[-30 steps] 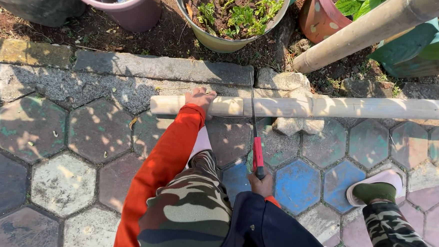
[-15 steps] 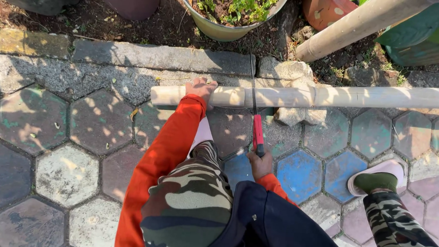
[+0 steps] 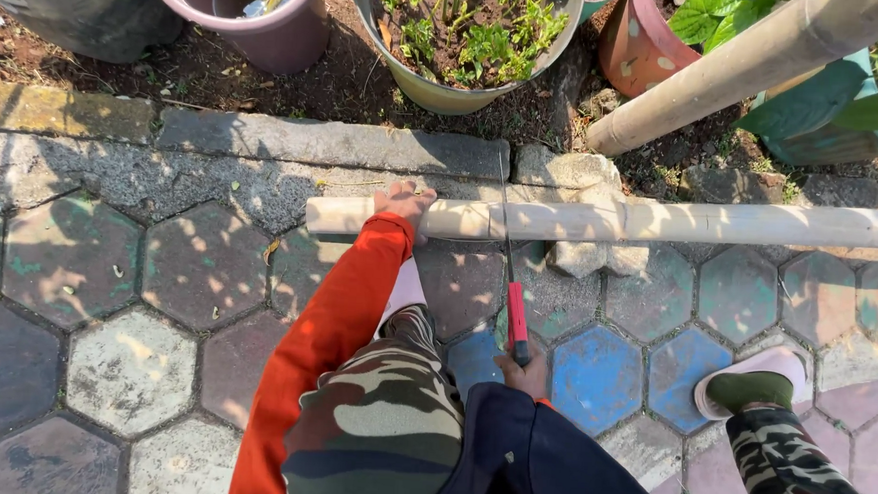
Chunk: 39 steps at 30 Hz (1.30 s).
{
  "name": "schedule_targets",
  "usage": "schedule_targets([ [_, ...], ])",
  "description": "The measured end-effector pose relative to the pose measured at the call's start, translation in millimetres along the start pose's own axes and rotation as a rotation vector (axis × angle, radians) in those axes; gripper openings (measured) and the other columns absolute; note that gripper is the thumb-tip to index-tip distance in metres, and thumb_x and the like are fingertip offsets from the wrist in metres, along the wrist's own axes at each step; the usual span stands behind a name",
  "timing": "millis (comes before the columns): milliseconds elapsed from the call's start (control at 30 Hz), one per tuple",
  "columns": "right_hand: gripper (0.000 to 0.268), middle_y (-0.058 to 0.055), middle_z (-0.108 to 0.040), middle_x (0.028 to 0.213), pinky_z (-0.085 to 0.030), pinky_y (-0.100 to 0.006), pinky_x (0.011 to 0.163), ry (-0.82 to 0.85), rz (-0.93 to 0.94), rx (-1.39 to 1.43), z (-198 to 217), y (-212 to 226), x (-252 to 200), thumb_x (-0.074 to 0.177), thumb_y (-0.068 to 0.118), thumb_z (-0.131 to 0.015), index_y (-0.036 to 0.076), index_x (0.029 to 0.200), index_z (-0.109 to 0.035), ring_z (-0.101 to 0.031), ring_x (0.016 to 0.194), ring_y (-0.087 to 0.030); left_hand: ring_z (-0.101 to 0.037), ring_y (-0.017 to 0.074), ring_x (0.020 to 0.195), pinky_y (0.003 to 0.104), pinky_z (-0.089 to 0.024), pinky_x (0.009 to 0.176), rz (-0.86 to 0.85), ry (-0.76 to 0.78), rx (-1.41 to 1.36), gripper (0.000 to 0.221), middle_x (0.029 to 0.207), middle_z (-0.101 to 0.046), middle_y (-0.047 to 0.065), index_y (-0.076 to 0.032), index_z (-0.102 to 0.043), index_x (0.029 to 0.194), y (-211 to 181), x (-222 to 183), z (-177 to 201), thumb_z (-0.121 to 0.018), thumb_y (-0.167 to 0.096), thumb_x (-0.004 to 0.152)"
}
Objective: The person is sawing a piece of bamboo on the ground using a hand saw.
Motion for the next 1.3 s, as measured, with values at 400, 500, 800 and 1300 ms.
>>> schedule_targets([
  [400,0.022,-0.003,-0.059,0.063,-0.044,-0.034,0.051,0.048,-0.224,0.147,-11,-28,-13,0.066,0.007,-0.072,0.002,0.086,-0.063,-0.056,0.056,-0.015,-0.043,0.0325,0.135,0.057,-0.036,0.100,-0.052,-0.044,-0.019,0.086,0.146,-0.047,0.008,-0.030,-0.053,0.133,-2,-2,-4,-0.096,-0.019,0.060],
  [500,0.020,-0.003,-0.059,0.064,-0.043,-0.034,0.051,0.041,-0.239,0.159,-26,-33,8,0.069,0.010,-0.074,0.001,0.086,-0.065,-0.054,0.056,-0.015,-0.043,0.0338,0.134,0.058,-0.035,0.102,-0.073,-0.100,0.004,0.085,0.145,-0.049,0.010,-0.027,-0.055,0.133,0,-4,-5,-0.097,-0.017,0.060],
  [800,0.023,-0.004,-0.060,0.061,-0.044,-0.034,0.049,0.053,-0.189,0.095,-11,-26,-2,0.065,0.010,-0.073,0.001,0.084,-0.064,-0.056,0.053,-0.015,-0.044,0.0333,0.133,0.057,-0.036,0.102,-0.037,-0.056,0.003,0.084,0.141,-0.051,0.009,-0.027,-0.054,0.132,-5,-7,5,-0.097,-0.016,0.061],
  [1300,0.021,-0.009,-0.053,0.070,-0.043,-0.039,0.060,0.137,-0.011,0.149,87,-91,-72,0.080,0.021,-0.073,0.005,0.090,-0.064,-0.049,0.066,-0.018,-0.043,0.0326,0.137,0.051,-0.038,0.106,-0.113,-0.052,0.061,0.104,0.149,-0.045,0.008,-0.029,-0.046,0.147,5,-6,5,-0.099,-0.035,0.058],
])
Point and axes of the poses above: each hand's wrist, its own x-axis towards the middle knuckle, its own z-axis out of the back of the hand, y = z × x, the point moved 9 cm from there along x, towards the middle knuckle
